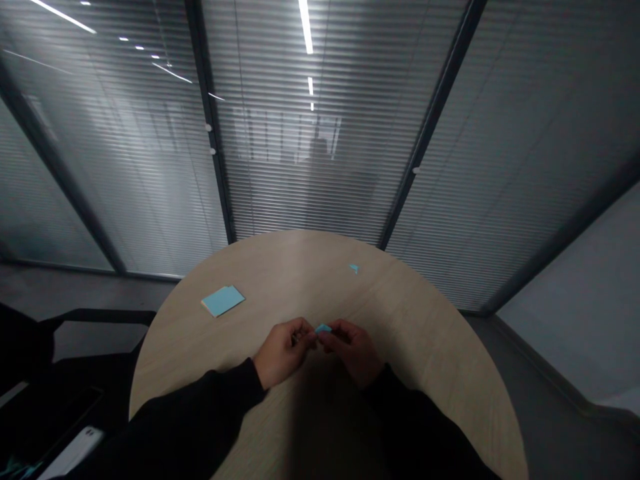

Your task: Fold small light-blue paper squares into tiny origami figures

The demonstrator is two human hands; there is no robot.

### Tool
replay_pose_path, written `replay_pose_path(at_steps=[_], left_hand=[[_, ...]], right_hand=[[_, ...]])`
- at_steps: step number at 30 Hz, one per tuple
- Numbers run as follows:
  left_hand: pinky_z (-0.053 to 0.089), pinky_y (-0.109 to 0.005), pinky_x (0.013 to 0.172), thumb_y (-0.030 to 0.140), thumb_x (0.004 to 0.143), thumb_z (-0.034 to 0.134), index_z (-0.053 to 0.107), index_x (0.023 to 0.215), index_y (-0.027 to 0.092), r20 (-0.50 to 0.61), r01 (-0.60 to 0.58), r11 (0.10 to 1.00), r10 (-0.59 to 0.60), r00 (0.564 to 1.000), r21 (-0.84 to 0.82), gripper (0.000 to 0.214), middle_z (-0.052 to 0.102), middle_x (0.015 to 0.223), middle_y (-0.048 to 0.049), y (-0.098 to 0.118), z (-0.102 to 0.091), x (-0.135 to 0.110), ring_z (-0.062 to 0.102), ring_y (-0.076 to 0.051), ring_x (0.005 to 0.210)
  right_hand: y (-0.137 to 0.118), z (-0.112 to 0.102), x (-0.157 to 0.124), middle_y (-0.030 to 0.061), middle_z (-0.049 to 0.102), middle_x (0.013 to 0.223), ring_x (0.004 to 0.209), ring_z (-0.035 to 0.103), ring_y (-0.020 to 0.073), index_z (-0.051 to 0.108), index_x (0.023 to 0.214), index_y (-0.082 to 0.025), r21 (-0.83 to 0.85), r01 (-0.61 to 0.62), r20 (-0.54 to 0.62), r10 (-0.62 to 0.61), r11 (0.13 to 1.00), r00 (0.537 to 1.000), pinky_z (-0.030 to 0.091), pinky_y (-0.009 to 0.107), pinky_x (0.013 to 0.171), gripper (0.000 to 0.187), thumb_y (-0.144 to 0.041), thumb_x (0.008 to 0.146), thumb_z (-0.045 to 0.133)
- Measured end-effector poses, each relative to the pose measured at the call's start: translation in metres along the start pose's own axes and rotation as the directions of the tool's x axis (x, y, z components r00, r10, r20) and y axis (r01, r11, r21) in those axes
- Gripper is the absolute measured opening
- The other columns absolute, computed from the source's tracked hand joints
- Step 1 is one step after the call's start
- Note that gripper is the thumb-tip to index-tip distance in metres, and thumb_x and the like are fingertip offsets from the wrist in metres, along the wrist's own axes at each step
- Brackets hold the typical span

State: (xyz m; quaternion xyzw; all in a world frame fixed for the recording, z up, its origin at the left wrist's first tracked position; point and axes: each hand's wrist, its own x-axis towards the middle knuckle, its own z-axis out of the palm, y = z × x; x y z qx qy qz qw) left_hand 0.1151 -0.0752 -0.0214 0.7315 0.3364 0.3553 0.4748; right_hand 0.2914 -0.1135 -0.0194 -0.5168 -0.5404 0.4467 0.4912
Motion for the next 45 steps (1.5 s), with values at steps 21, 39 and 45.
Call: replay_pose_path(at_steps=[21,39,45], left_hand=[[0.036,-0.023,0.055,0.046,0.093,0.051,0.064,0.084,0.014,0.057,-0.059,0.998,0.057,0.997,0.032,0.036,0.061,0.067,-0.0023,0.003,0.0,0.0,0.048,-0.012,0.058],[0.043,-0.024,0.063,0.047,0.096,0.046,0.063,0.083,0.014,0.14,-0.041,0.995,0.053,0.989,-0.087,0.039,0.064,0.074,-0.0041,0.008,-0.001,0.0,0.055,-0.014,0.067],[0.04,-0.024,0.059,0.049,0.095,0.047,0.062,0.08,0.014,0.157,-0.057,0.995,0.068,0.985,-0.078,0.041,0.06,0.069,-0.0025,0.005,-0.001,0.0,0.052,-0.012,0.063]], right_hand=[[-0.002,0.005,-0.004,0.0,0.061,0.066,0.063,0.057,0.0138,0.061,0.077,-0.018,-0.096,0.158,0.003,-0.159,0.983,0.987,0.045,0.026,0.062,0.029,-0.044,0.088,0.056],[0.004,0.015,-0.007,-0.0012,0.056,0.061,0.057,0.055,0.0146,0.051,0.074,-0.021,-0.252,0.16,-0.085,-0.187,0.954,0.979,0.042,0.025,0.054,0.035,-0.049,0.094,0.044],[0.003,0.013,-0.006,-0.0025,0.054,0.06,0.055,0.05,0.0127,0.053,0.075,-0.02,-0.186,0.156,-0.024,-0.163,0.97,0.986,0.04,0.024,0.053,0.037,-0.052,0.093,0.047]])
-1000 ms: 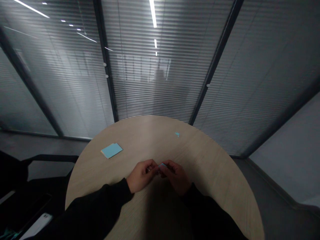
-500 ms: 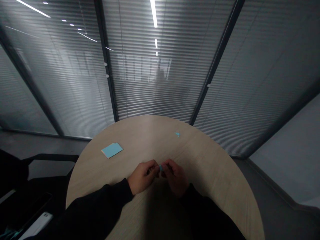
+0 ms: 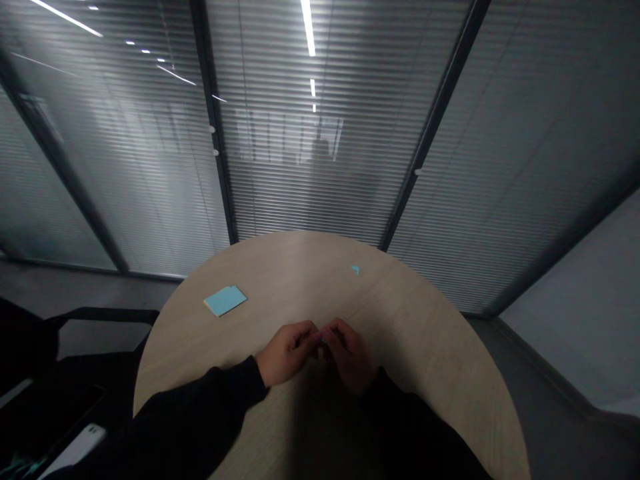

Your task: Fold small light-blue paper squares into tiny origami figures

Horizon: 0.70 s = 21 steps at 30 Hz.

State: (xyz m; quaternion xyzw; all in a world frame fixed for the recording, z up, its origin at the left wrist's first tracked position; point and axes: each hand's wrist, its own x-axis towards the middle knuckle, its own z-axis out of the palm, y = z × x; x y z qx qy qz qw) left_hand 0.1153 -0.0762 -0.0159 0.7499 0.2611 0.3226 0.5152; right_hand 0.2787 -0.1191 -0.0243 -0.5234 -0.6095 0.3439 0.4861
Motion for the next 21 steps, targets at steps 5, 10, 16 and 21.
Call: replay_pose_path(at_steps=[5,10,16,21], left_hand=[[0.042,-0.025,0.062,0.05,0.094,0.049,0.062,0.082,0.014,0.038,-0.011,0.994,0.015,0.999,-0.108,0.04,0.062,0.074,-0.0037,0.003,0.001,0.0005,0.054,-0.013,0.066],[0.045,-0.027,0.066,0.053,0.092,0.051,0.062,0.08,0.014,0.052,-0.019,0.985,0.028,0.998,-0.172,0.042,0.065,0.073,-0.0053,0.0034,-0.001,0.001,0.059,-0.015,0.069],[0.041,-0.025,0.06,0.056,0.089,0.054,0.061,0.075,0.014,0.039,-0.01,0.993,0.014,0.999,-0.118,0.046,0.064,0.067,-0.0045,-0.0005,-0.0031,-0.0005,0.057,-0.014,0.062],[0.04,-0.024,0.059,0.057,0.089,0.053,0.062,0.076,0.014,0.007,0.024,0.992,-0.023,1.0,-0.124,0.046,0.064,0.069,-0.0044,-0.0017,-0.0006,0.0,0.055,-0.013,0.063]], right_hand=[[-0.0035,-0.0019,-0.0004,-0.0022,0.055,0.06,0.056,0.052,0.0131,0.053,0.075,-0.02,0.099,-0.005,0.033,0.001,0.995,0.999,0.042,0.025,0.055,0.038,-0.055,0.091,0.05],[-0.0038,-0.0002,-0.0007,-0.0028,0.054,0.06,0.056,0.052,0.013,0.052,0.076,-0.021,0.169,-0.025,0.063,0.015,0.985,0.998,0.042,0.025,0.055,0.038,-0.056,0.091,0.05],[-0.0003,-0.0033,-0.001,-0.0032,0.051,0.06,0.055,0.048,0.0122,0.053,0.073,-0.02,0.001,0.014,0.064,-0.014,1.0,0.998,0.037,0.023,0.053,0.04,-0.054,0.092,0.047],[-0.0009,-0.0027,0.0011,-0.0028,0.052,0.061,0.057,0.05,0.013,0.052,0.072,-0.02,0.022,0.013,0.023,-0.014,1.0,1.0,0.039,0.024,0.055,0.039,-0.054,0.092,0.047]])
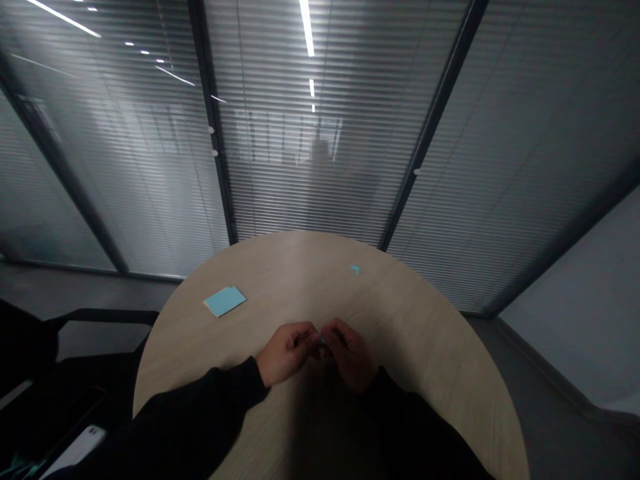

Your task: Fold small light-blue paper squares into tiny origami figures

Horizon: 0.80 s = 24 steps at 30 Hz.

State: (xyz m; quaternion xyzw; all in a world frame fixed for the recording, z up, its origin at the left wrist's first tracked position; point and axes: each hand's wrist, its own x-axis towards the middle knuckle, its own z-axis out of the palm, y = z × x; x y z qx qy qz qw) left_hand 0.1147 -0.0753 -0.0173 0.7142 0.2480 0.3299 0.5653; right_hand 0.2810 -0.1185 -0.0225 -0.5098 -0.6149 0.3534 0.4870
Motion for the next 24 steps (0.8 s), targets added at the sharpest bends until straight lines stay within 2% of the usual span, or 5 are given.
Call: replay_pose_path(at_steps=[6,10,13,20,24], left_hand=[[0.043,-0.026,0.064,0.057,0.09,0.052,0.061,0.081,0.014,-0.036,0.022,0.997,-0.025,0.999,-0.074,0.045,0.065,0.072,-0.0044,-0.0057,-0.0006,0.0034,0.057,-0.014,0.066],[0.043,-0.027,0.064,0.059,0.089,0.051,0.062,0.082,0.014,-0.067,0.029,0.999,-0.032,0.997,-0.046,0.047,0.065,0.071,-0.005,-0.0054,-0.0007,0.0043,0.055,-0.015,0.064],[0.043,-0.027,0.064,0.059,0.088,0.052,0.063,0.081,0.014,-0.089,0.038,0.998,-0.042,0.995,-0.045,0.046,0.065,0.072,-0.0056,-0.0037,-0.0005,0.005,0.055,-0.015,0.065],[0.042,-0.026,0.062,0.059,0.088,0.052,0.065,0.083,0.013,-0.104,0.049,0.997,-0.055,0.993,-0.067,0.047,0.066,0.077,-0.0063,0.0008,-0.0012,0.005,0.054,-0.014,0.064],[0.041,-0.025,0.06,0.057,0.09,0.05,0.066,0.084,0.014,-0.091,0.054,0.998,-0.057,0.994,-0.045,0.046,0.066,0.078,-0.0057,0.0009,-0.0011,0.0044,0.052,-0.013,0.064]], right_hand=[[-0.0014,-0.0014,0.002,-0.0011,0.055,0.064,0.058,0.053,0.0143,0.054,0.081,-0.02,0.074,-0.006,-0.119,0.015,0.997,0.993,0.045,0.026,0.056,0.039,-0.055,0.094,0.041],[-0.0014,-0.005,0.0007,0.0007,0.061,0.068,0.06,0.059,0.0158,0.056,0.096,-0.02,-0.066,0.043,-0.214,-0.056,0.997,0.975,0.047,0.026,0.057,0.03,-0.048,0.093,0.046],[-0.0015,-0.0071,-0.0007,0.0032,0.066,0.075,0.066,0.064,0.0176,0.055,0.095,-0.022,-0.15,0.067,-0.269,-0.106,0.986,0.957,0.051,0.027,0.06,0.024,-0.045,0.089,0.054],[-0.0029,-0.0066,-0.0022,0.0059,0.07,0.082,0.07,0.068,0.0189,0.056,0.095,-0.022,-0.312,0.13,-0.247,-0.212,0.941,0.946,0.054,0.03,0.066,0.016,-0.037,0.088,0.057],[-0.0023,-0.0051,-0.0013,0.006,0.071,0.082,0.069,0.068,0.0184,0.057,0.098,-0.022,-0.284,0.1,-0.235,-0.17,0.954,0.957,0.054,0.029,0.063,0.016,-0.034,0.088,0.055]])
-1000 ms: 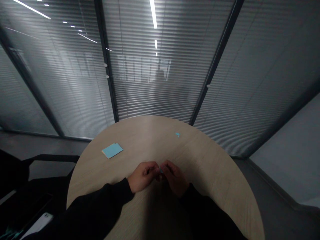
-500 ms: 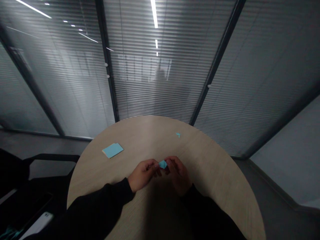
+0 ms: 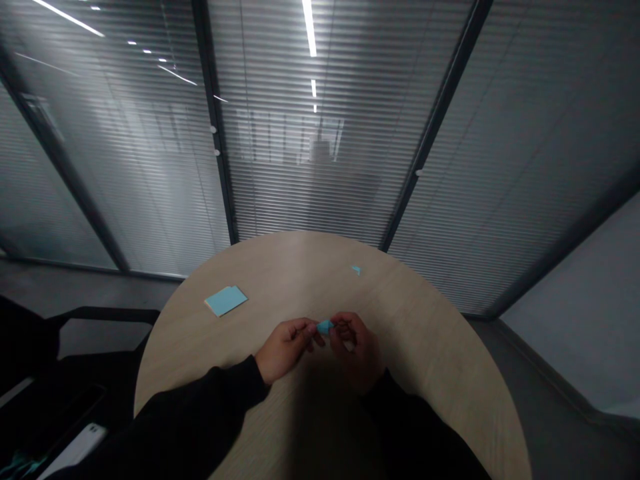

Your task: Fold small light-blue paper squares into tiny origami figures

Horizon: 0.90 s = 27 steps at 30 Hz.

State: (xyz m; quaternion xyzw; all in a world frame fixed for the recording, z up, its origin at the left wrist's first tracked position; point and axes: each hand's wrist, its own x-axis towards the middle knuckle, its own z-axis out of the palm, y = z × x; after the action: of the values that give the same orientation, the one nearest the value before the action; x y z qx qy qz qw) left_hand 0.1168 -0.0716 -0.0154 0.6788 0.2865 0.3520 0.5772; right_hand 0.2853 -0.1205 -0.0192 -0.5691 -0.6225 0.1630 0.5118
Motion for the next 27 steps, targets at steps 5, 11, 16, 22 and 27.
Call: replay_pose_path(at_steps=[5,11,16,22,27], left_hand=[[0.042,-0.026,0.064,0.053,0.092,0.05,0.067,0.089,0.013,0.019,-0.019,1.0,0.019,1.0,0.014,0.044,0.068,0.082,-0.0067,-0.0049,-0.0013,0.0009,0.054,-0.013,0.066],[0.041,-0.025,0.061,0.052,0.093,0.047,0.067,0.089,0.014,0.039,-0.014,0.998,0.011,0.999,0.068,0.044,0.067,0.08,-0.0058,-0.0062,-0.0007,0.0,0.052,-0.012,0.063],[0.041,-0.024,0.061,0.052,0.094,0.045,0.067,0.088,0.013,0.048,-0.021,0.997,0.017,0.999,0.072,0.045,0.066,0.08,-0.0053,-0.006,0.0003,-0.0003,0.051,-0.012,0.062],[0.045,-0.027,0.068,0.044,0.094,0.048,0.067,0.108,0.012,0.105,-0.058,0.995,0.049,0.993,0.077,0.039,0.067,0.09,-0.0082,-0.0062,0.0002,-0.0007,0.054,-0.014,0.07],[0.046,-0.029,0.07,0.037,0.094,0.05,0.064,0.118,0.013,0.118,-0.073,0.995,0.064,0.991,0.071,0.036,0.067,0.09,-0.0075,-0.0051,0.0008,-0.0013,0.056,-0.015,0.071]], right_hand=[[-0.0006,0.0007,0.0006,0.0075,0.071,0.084,0.068,0.067,0.0184,0.056,0.097,-0.021,0.038,-0.069,0.01,0.069,0.997,0.998,0.053,0.028,0.059,0.02,-0.037,0.085,0.056],[0.003,0.0019,0.0009,0.0071,0.07,0.084,0.066,0.066,0.0166,0.057,0.097,-0.02,0.065,-0.086,0.014,0.085,0.994,0.996,0.052,0.025,0.057,0.024,-0.04,0.084,0.059],[0.0045,0.0035,0.0007,0.0018,0.066,0.077,0.06,0.062,0.0133,0.053,0.082,-0.021,0.096,-0.045,-0.014,0.047,0.994,0.999,0.05,0.023,0.053,0.022,-0.04,0.081,0.064],[0.0009,0.0,0.0013,0.0006,0.062,0.076,0.064,0.061,0.0134,0.056,0.079,-0.021,-0.005,0.079,-0.016,-0.079,0.997,0.997,0.051,0.023,0.055,0.013,-0.031,0.083,0.063],[0.0003,-0.0008,0.0028,0.0046,0.064,0.091,0.065,0.06,0.0129,0.066,0.086,-0.021,-0.064,0.179,0.021,-0.178,0.982,0.984,0.052,0.022,0.053,0.009,-0.028,0.085,0.061]])
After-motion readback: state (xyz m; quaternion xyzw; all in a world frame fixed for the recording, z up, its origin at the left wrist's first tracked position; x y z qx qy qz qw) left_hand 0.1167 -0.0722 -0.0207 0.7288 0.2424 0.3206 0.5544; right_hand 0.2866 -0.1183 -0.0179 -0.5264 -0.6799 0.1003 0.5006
